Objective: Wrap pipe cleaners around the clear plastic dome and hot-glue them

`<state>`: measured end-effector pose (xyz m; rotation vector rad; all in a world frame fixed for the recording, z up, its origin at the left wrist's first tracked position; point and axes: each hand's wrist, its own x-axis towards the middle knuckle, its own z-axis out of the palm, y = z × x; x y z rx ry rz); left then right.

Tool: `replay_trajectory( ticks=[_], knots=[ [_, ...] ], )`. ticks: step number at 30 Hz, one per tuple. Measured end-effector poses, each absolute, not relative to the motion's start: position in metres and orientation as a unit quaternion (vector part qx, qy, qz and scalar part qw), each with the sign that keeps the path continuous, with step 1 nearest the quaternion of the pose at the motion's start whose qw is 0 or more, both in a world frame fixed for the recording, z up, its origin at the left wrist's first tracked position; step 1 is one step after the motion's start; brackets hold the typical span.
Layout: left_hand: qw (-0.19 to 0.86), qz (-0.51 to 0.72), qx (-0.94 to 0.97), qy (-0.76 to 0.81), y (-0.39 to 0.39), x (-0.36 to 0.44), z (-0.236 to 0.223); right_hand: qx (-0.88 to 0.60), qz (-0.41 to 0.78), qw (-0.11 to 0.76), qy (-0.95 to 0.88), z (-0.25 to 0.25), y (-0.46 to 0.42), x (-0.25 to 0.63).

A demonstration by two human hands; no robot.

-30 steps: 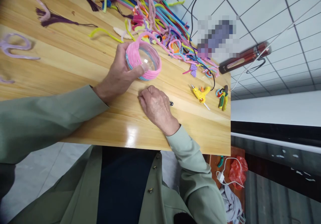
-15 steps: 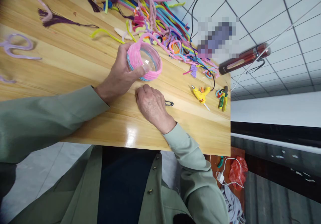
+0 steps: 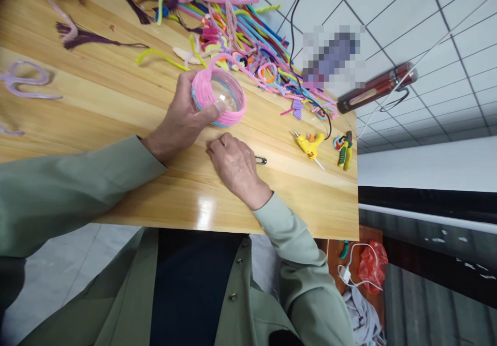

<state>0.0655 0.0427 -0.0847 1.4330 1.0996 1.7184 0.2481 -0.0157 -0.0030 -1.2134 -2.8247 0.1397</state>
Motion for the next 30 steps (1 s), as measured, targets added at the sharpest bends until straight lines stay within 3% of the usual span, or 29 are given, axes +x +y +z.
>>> replay_trajectory(
  ticks=[4,7,9,13,17,30],
  knots=[
    [0.316,0.657,0.545,0.413,0.044,0.064,-0.086,-0.422,0.003,-0.031,-0.906,-0.012,-0.016,0.226],
    [0.323,0.654,0.541,0.419,0.041,0.064,-0.079,-0.438,0.010,-0.015,-0.899,-0.016,-0.016,0.226],
    [0.337,0.647,0.531,0.431,0.036,0.064,-0.071,-0.428,0.028,0.057,-0.901,-0.013,-0.017,0.237],
    [0.368,0.637,0.526,0.426,0.027,0.066,-0.059,-0.380,0.043,0.281,-0.880,0.006,-0.012,0.265],
    [0.396,0.627,0.525,0.418,0.021,0.069,-0.053,-0.337,0.007,0.392,-0.856,0.020,0.003,0.276],
    [0.441,0.595,0.523,0.422,0.006,0.068,-0.039,-0.317,-0.030,0.386,-0.866,0.012,0.015,0.272]
  ],
)
